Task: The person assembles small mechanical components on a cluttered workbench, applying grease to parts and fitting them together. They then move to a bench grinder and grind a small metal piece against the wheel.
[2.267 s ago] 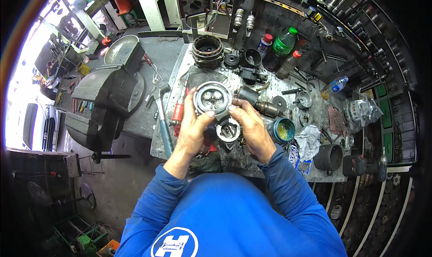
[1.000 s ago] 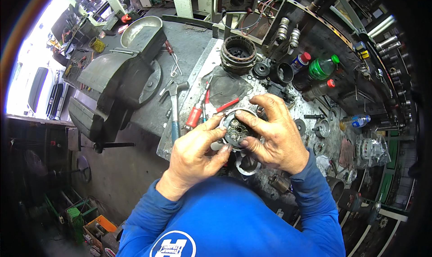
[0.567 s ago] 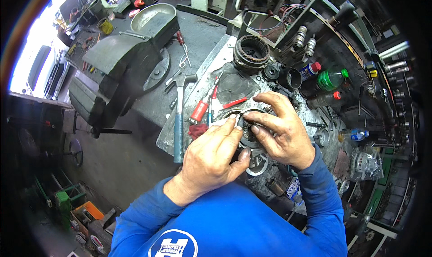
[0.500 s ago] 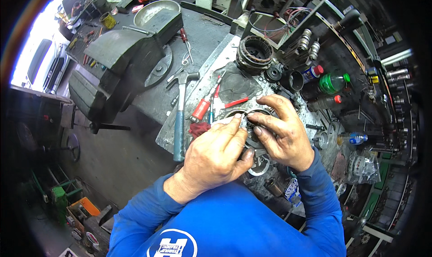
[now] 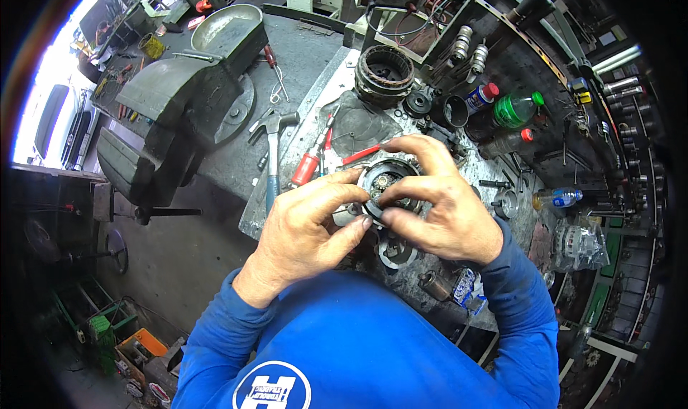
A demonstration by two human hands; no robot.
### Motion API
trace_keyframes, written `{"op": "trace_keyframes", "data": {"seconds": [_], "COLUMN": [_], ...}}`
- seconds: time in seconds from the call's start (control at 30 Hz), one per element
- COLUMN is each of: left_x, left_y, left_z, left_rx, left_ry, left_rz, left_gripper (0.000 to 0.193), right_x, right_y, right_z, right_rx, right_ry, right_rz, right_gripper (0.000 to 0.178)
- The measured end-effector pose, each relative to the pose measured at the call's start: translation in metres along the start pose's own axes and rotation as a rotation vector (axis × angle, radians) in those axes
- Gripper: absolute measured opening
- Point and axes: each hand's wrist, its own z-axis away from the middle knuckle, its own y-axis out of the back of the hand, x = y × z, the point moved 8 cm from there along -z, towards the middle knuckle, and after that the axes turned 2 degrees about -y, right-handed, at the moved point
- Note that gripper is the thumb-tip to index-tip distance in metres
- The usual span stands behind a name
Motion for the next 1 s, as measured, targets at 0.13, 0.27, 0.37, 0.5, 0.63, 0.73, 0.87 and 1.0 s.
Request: {"op": "trace_keyframes", "data": {"seconds": [0.13, 0.27, 0.37, 0.5, 0.63, 0.73, 0.87, 1.0], "left_x": [-0.005, -0.009, -0.004, 0.0, 0.002, 0.002, 0.0, -0.004], "left_y": [0.0, -0.002, -0.001, -0.001, 0.003, 0.003, 0.004, 0.005], "left_z": [0.002, 0.005, 0.005, 0.003, -0.001, -0.003, -0.005, -0.008], "left_rx": [-0.002, 0.006, 0.023, -0.012, -0.022, -0.038, -0.055, -0.055], "left_ry": [0.038, 0.041, -0.052, -0.097, -0.164, -0.182, -0.183, -0.164], "left_rz": [0.087, 0.107, 0.047, 0.002, -0.027, -0.054, -0.019, 0.031], "left_gripper": [0.041, 0.036, 0.034, 0.032, 0.032, 0.032, 0.032, 0.029], "right_x": [-0.004, 0.005, 0.007, 0.006, 0.005, 0.002, -0.001, 0.002], "right_y": [-0.006, -0.013, -0.016, -0.019, -0.02, -0.02, -0.018, -0.021], "right_z": [-0.007, -0.013, -0.012, -0.015, -0.022, -0.024, -0.025, -0.029], "right_rx": [-0.031, -0.131, -0.156, -0.205, -0.25, -0.29, -0.265, -0.253], "right_ry": [-0.051, -0.199, -0.267, -0.291, -0.311, -0.306, -0.272, -0.204], "right_rz": [0.052, -0.048, -0.039, -0.006, -0.053, -0.066, -0.035, -0.058], "right_gripper": [0.023, 0.021, 0.021, 0.031, 0.031, 0.03, 0.027, 0.019]}}
